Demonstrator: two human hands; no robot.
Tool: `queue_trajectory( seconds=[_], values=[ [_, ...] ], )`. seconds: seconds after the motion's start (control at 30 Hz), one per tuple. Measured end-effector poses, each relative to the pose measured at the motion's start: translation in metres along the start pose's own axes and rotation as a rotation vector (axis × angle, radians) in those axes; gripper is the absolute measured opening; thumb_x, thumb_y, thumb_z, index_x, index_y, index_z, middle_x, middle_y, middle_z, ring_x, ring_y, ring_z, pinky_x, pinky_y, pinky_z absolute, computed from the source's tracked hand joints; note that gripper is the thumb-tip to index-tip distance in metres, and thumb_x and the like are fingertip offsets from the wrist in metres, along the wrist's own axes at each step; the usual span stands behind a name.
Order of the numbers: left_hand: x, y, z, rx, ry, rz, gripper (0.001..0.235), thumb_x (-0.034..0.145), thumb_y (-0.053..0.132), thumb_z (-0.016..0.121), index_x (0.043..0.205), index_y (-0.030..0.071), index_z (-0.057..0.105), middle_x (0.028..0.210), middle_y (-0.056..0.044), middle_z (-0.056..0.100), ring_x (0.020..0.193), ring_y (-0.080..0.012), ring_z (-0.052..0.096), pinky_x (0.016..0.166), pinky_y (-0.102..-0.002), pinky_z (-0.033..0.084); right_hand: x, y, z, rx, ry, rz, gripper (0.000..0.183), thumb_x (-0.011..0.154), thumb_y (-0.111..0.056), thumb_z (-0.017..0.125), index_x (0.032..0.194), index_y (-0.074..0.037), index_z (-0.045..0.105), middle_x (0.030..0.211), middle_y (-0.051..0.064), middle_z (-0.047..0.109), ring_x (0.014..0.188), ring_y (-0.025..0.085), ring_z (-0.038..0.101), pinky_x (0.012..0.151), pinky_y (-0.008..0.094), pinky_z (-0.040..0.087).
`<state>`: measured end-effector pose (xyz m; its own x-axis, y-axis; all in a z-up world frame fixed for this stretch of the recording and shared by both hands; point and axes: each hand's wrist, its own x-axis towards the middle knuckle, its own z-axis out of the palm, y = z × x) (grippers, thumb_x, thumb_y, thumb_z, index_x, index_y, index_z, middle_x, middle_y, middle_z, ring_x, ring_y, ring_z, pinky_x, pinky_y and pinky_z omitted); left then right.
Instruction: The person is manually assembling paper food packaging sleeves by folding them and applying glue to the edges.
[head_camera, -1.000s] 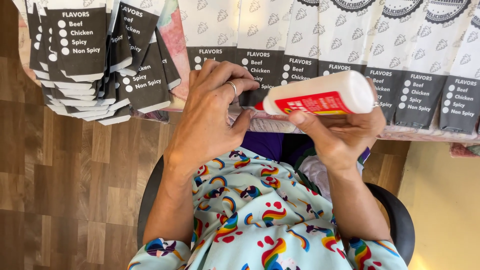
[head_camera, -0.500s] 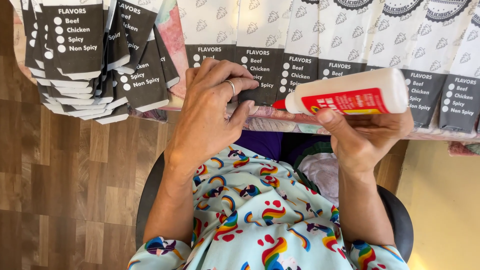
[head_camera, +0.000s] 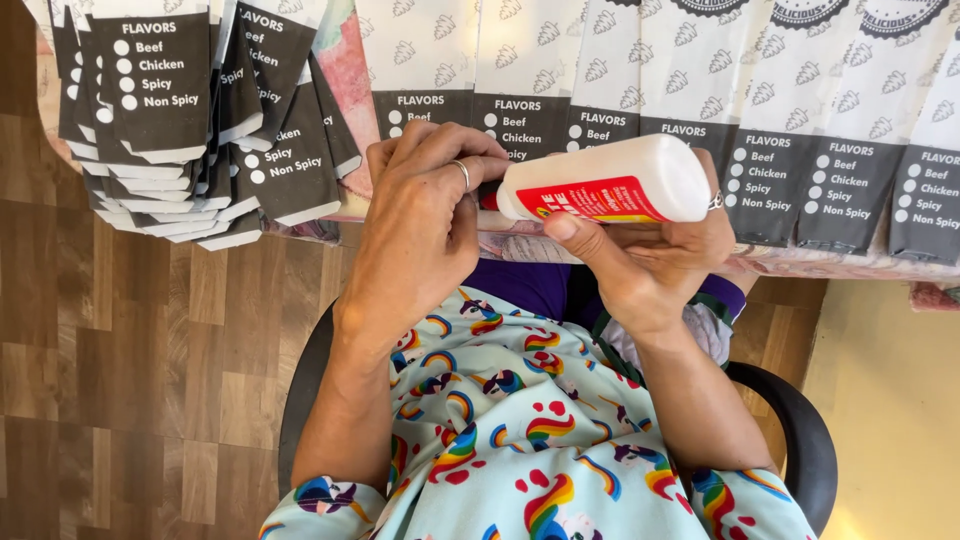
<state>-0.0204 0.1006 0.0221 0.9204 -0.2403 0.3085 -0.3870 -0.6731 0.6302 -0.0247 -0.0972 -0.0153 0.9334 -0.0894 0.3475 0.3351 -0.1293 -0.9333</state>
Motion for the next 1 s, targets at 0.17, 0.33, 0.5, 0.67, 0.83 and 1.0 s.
queue_trajectory(
  seconds=[0.17, 0.33, 0.5, 0.67, 0.83, 1.0],
  values=[
    [-0.002, -0.001, 0.002, 0.015, -0.011, 0.015, 0.046, 0.08, -0.019, 0.051, 0.112, 0.005, 0.074, 0.114, -0.002, 0.063, 0.104, -0.0262, 0.052, 0.088, -0.04, 0.034, -0.014, 0.031, -0.013, 0.203, 0.127, -0.012, 0.053, 0.075, 0.01, 0.088, 0.117, 0.001, 0.056, 0.101, 0.024, 0.067, 0.09, 0.029, 0.069, 0.083, 0.051, 0.071],
    [-0.008, -0.009, 0.002, -0.003, 0.058, 0.067, 0.038, 0.085, -0.021, 0.057, 0.111, 0.001, 0.074, 0.115, -0.006, 0.066, 0.109, -0.0269, 0.053, 0.091, -0.041, 0.039, -0.015, 0.06, -0.052, 0.234, 0.164, -0.161, 0.069, 0.081, 0.014, 0.084, 0.138, -0.006, 0.051, 0.113, 0.027, 0.064, 0.096, 0.034, 0.066, 0.087, 0.055, 0.066],
    [-0.016, -0.012, -0.024, 0.172, 0.196, -0.025, 0.018, 0.094, -0.005, 0.073, 0.11, 0.004, 0.074, 0.111, -0.007, 0.068, 0.103, -0.0295, 0.053, 0.087, -0.043, 0.038, -0.009, 0.039, -0.041, 0.23, 0.235, -0.08, 0.059, 0.08, -0.006, 0.088, 0.131, 0.001, 0.059, 0.11, 0.017, 0.066, 0.101, 0.026, 0.065, 0.09, 0.047, 0.062],
    [-0.022, -0.01, -0.033, 0.059, 0.146, -0.132, 0.018, 0.09, -0.004, 0.071, 0.108, -0.001, 0.072, 0.114, -0.008, 0.064, 0.106, -0.0267, 0.052, 0.09, -0.036, 0.049, -0.007, 0.026, -0.008, 0.149, 0.099, -0.115, 0.051, 0.076, 0.004, 0.093, 0.116, -0.003, 0.062, 0.098, 0.016, 0.069, 0.09, 0.021, 0.066, 0.074, 0.041, 0.065],
    [-0.027, -0.013, -0.044, -0.048, 0.053, -0.13, 0.036, 0.084, -0.008, 0.062, 0.12, -0.002, 0.068, 0.123, -0.011, 0.059, 0.11, -0.0275, 0.049, 0.082, -0.032, 0.052, 0.012, -0.012, 0.023, -0.04, -0.084, -0.125, 0.039, 0.077, -0.011, 0.095, 0.098, 0.006, 0.067, 0.096, 0.012, 0.059, 0.084, 0.021, 0.06, 0.068, 0.034, 0.054],
    [-0.027, -0.016, -0.047, -0.095, 0.02, -0.102, 0.046, 0.078, -0.013, 0.057, 0.122, -0.004, 0.066, 0.124, -0.012, 0.057, 0.114, -0.0283, 0.048, 0.078, -0.028, 0.059, 0.014, -0.016, 0.042, -0.156, -0.15, -0.144, 0.042, 0.078, -0.018, 0.096, 0.098, 0.006, 0.068, 0.094, 0.012, 0.056, 0.081, 0.021, 0.057, 0.067, 0.032, 0.048]
  ],
)
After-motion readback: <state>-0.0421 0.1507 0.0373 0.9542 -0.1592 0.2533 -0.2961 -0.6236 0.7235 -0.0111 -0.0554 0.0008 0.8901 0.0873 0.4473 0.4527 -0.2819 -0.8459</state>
